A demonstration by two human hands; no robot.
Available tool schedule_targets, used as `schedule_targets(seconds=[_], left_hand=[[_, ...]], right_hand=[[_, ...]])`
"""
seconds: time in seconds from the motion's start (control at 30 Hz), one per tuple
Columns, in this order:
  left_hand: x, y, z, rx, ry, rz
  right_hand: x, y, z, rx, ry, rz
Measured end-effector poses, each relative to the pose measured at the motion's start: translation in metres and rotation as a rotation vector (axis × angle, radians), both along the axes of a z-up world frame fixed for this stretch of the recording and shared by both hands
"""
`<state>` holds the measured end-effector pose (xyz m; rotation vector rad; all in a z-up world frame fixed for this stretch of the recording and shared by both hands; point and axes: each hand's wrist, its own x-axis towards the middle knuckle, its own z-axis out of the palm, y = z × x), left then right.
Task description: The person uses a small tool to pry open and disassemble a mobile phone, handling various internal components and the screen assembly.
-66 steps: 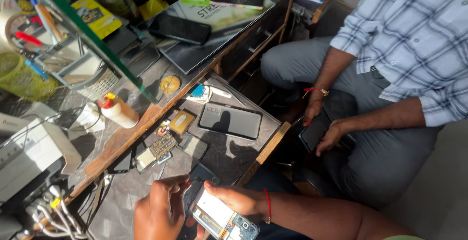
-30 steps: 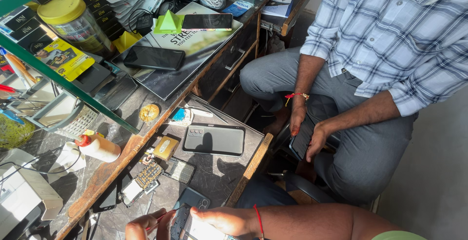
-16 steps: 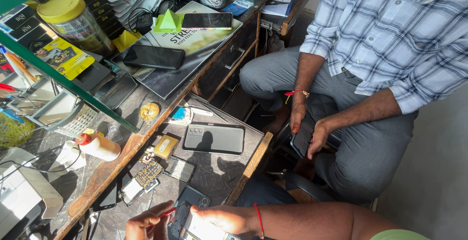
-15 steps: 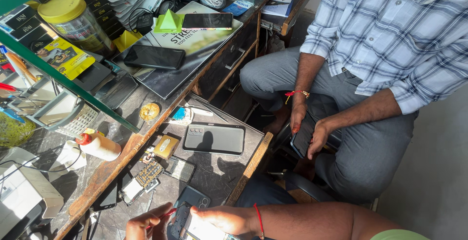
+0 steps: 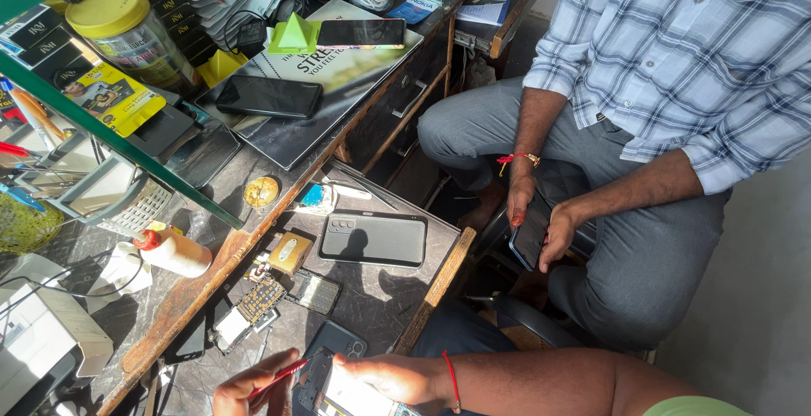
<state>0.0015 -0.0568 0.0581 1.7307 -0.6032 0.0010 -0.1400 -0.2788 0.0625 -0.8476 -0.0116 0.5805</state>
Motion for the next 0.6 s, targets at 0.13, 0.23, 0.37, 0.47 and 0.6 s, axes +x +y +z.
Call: schedule_targets(seconds=[0.13,0.23,0.37,0.47,0.6], left_hand=[[-0.012,0.001,0.018,0.01,0.009,0.042],[-0.027,-0.011,0.051,-0.143,-0.093,-0.011],[-0.054,-0.017,0.133,0.244,-0.265,0.128],[-0.065,-0.025,0.179,0.114,-0.367,-0.067],[-0.066,-0.026,0.205,0.201,-0.41,-0.012]], right_hand=[[-0.004,-0.002,0.005,-0.007,0.105,0.016],[-0.004,-0.003,0.021,0.07,0.054,0.051],[-0.017,-0.007,0.073,0.136,-0.088,0.071],[-0.018,-0.007,0.106,0.274,0.032,0.084],[-0.012,-0.003,0.125,0.27,0.046,0.066]])
